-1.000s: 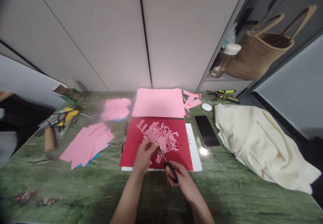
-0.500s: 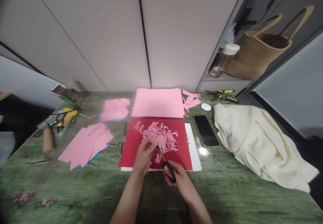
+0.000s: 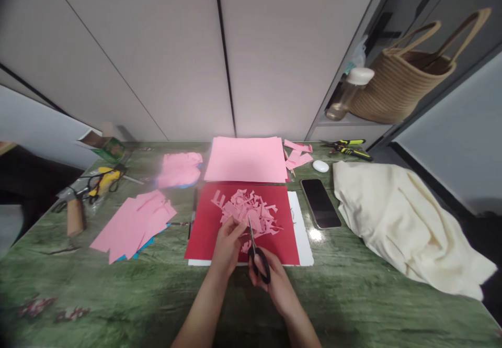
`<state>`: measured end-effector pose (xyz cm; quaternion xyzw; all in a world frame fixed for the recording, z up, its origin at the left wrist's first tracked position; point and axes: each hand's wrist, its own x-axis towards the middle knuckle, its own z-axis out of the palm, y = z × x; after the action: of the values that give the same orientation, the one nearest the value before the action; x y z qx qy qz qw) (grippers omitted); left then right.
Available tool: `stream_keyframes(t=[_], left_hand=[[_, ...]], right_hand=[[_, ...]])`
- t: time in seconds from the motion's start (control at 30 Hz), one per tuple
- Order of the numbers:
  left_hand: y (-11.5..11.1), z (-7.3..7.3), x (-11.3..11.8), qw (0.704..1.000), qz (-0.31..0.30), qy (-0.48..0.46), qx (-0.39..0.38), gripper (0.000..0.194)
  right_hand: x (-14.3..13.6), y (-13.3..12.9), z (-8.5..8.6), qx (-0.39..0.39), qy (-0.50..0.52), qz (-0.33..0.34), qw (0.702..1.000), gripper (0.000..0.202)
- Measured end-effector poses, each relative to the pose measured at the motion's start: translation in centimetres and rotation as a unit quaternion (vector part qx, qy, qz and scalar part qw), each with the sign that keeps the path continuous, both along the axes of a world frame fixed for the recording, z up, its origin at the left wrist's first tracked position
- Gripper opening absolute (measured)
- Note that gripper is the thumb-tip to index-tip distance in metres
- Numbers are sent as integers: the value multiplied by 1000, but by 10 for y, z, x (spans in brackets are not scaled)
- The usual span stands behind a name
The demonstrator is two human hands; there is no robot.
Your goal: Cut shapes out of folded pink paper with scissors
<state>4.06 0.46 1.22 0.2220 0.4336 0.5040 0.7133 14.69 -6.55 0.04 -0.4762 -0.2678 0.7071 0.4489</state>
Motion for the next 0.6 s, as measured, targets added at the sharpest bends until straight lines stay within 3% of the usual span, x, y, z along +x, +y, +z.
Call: stream_keyframes(t=[0.17,0.4,0.6], left_hand=[[-2,-1,2,999,19,39,26,25],[-5,-2,1,976,41,193,91,25],[-7,-3,3,982,36,170,79,24]], right_hand=[[-7,-1,-8,28,-17,0,999,38],[-19,-4,-7,36,-69,-25,997,38],[-21,-2,-4,36,-86,-33,995,39]])
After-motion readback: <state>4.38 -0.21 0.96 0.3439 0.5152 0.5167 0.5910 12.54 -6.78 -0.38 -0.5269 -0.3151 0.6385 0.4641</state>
